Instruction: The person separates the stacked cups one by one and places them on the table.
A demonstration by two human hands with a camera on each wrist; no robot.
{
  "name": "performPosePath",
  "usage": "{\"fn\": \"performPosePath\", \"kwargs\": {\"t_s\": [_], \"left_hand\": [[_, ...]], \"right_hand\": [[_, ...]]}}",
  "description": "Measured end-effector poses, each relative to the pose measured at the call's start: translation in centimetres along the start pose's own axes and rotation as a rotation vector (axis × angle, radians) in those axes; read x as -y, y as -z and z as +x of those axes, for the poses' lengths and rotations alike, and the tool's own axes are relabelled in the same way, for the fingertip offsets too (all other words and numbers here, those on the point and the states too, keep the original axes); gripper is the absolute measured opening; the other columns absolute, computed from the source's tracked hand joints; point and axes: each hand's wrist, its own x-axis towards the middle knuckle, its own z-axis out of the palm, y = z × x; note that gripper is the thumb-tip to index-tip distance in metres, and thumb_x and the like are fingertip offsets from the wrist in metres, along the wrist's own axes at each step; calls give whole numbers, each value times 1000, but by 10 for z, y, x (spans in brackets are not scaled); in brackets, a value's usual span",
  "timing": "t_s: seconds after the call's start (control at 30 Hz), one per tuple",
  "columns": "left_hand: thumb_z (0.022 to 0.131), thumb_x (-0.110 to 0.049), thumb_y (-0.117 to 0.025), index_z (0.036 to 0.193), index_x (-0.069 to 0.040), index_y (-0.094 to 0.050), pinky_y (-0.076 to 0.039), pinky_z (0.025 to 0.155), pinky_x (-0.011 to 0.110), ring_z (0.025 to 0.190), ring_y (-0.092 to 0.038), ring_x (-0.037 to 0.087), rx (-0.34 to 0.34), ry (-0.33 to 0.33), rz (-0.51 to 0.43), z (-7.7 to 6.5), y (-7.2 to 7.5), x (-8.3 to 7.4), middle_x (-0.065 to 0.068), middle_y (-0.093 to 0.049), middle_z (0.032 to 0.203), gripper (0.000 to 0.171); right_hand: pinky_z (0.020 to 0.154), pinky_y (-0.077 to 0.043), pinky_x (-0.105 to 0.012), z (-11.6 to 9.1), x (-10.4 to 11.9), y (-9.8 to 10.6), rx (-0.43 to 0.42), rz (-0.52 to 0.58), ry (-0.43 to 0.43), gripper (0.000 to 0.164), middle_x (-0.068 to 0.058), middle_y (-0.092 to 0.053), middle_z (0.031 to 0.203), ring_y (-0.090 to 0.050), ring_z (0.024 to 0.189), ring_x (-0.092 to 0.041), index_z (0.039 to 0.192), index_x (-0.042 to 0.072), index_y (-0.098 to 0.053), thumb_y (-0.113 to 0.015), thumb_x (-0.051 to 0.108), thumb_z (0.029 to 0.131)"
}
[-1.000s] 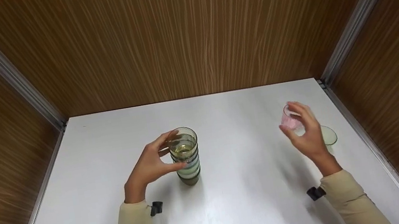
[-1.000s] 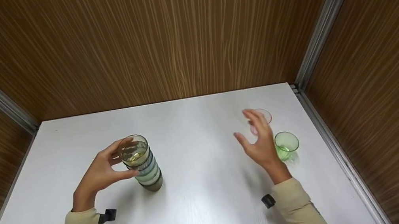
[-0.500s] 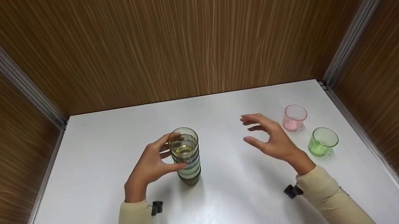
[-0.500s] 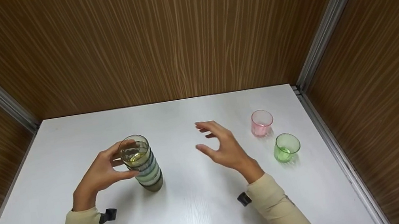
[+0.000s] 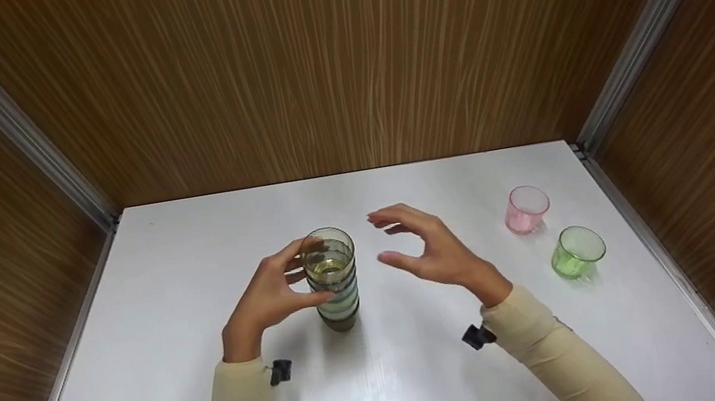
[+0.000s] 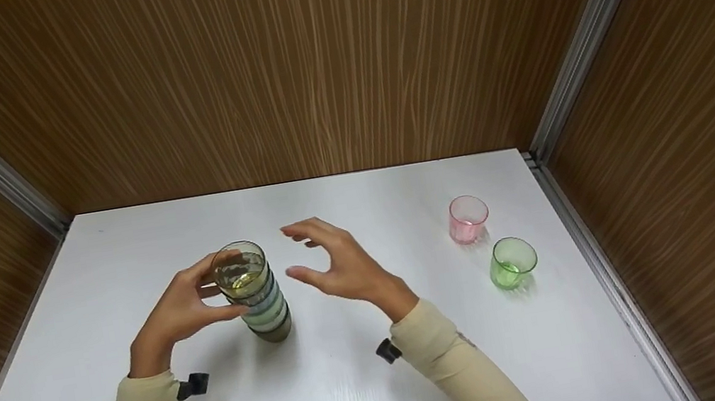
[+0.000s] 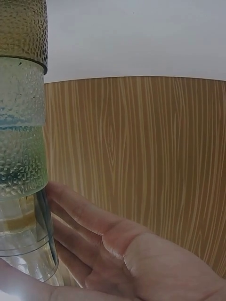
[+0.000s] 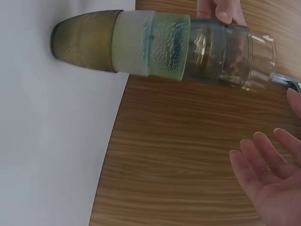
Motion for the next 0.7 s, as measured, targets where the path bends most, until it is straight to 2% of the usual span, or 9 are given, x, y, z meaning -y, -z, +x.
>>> {"fn": "performPosePath", "kwargs": {"t_s": [0.2, 0.47, 0.7], "left_hand": [[74, -21, -95, 144, -20, -56, -56, 108, 46, 129, -64, 27, -3, -5, -2, 0, 0, 0, 4, -63, 142, 80], [75, -20, -94, 145, -19, -56, -57, 108, 44, 128, -65, 26, 7, -26, -2, 0, 0, 0, 4, -63, 142, 80], [76, -19, -93, 146, -19, -55, -57, 108, 44, 130, -64, 27, 4, -21, 21, 0, 1, -1, 4, -62, 142, 79]], "right_hand": [[109, -56, -45, 16, 10, -16, 66, 34, -32, 56, -10, -63, 138, -62, 128, -30, 142, 8, -59, -80, 16, 91], [110, -55, -40, 24, 14, -29, 107, 5, -72, 66, -9, -62, 140, -62, 128, -23, 144, 6, -56, -84, 22, 87], [108, -56, -45, 27, 13, -34, 118, 20, -66, 64, -12, -62, 136, -62, 126, -27, 143, 2, -57, -84, 20, 87]]}}
